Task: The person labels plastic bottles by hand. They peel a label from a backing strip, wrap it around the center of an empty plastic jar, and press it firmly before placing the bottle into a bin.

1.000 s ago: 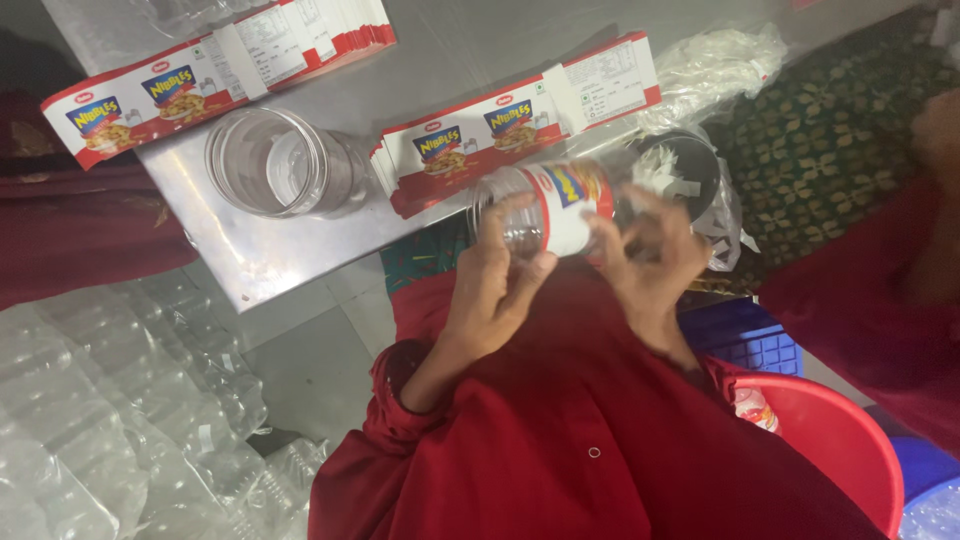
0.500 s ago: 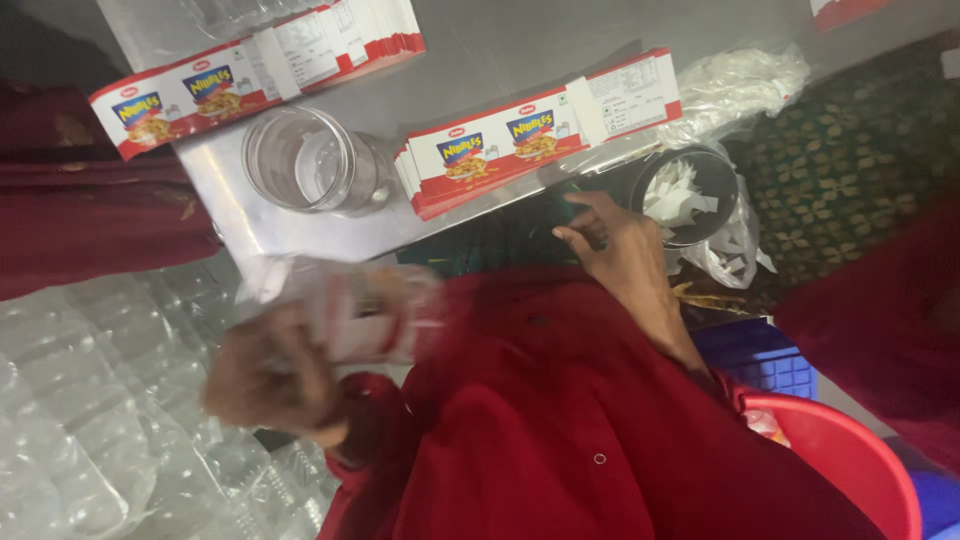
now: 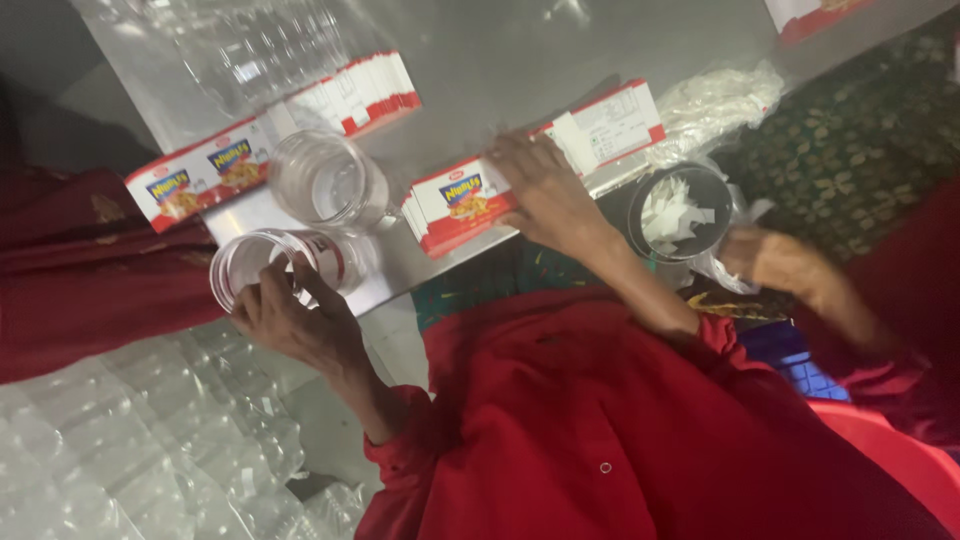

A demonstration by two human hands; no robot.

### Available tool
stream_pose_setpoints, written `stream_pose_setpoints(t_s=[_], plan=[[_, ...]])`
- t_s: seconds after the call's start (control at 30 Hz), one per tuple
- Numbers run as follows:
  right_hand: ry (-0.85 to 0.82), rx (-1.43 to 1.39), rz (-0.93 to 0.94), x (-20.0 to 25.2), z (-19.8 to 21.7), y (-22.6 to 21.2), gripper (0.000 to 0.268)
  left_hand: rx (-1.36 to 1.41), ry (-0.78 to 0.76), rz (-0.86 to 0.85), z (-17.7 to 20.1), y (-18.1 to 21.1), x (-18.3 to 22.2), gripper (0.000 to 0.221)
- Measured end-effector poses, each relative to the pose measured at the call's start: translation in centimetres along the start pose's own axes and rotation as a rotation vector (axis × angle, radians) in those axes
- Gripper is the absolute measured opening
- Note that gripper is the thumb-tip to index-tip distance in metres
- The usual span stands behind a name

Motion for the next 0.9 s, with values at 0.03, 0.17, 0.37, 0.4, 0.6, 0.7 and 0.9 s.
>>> stream_pose_setpoints(t_s=[0.03, 0.17, 0.37, 0.4, 0.6, 0.7, 0.9], plan=[[-0.021, 0.028, 0.029, 0.3, -0.4, 0.1, 0.082, 0.033, 0.011, 0.001, -0.3, -0.2, -0.1, 0.015], [0.005, -0.045, 0.067, 0.9, -0.4, 1.0, 0.071, 0.058, 0.057, -0.041, -1.6, -0.5, -1.0, 0.014], [0.169, -0.103, 0.122, 1.7, -1.1, 2.1, 0.034, 0.041, 0.077, -0.035, -3.3, 1.0, -2.8, 0.015], [0.22, -0.128, 0.121, 1.7, -1.5, 2.2, 0.03, 0.037, 0.07, -0.026, -3.3, 1.3, -3.1, 0.016], [0.444, -0.157, 0.197, 1.8, -2.6, 2.3, 0.023, 0.215, 0.316, 0.005, -2.4, 2.5, -1.5, 0.046], [0.451, -0.18, 0.18, 2.0, -2.7, 2.5, 0.021, 0.326, 0.368, 0.022, -2.5, 2.4, 2.8, 0.058], [0.453, -0.274, 0.139, 2.0, -2.8, 2.8, 0.019, 0.69, -0.135, -0.001, -4.7, 4.9, 7.7, 0.088]])
Point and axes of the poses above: each hand's wrist, its own x-axis away from the middle knuckle, its own z-axis out of the back of the hand, y = z × x, the point moved 1 cm from there along -x, towards the middle knuckle, and after that the axes turned 10 degrees about y, right-handed, at the moved point
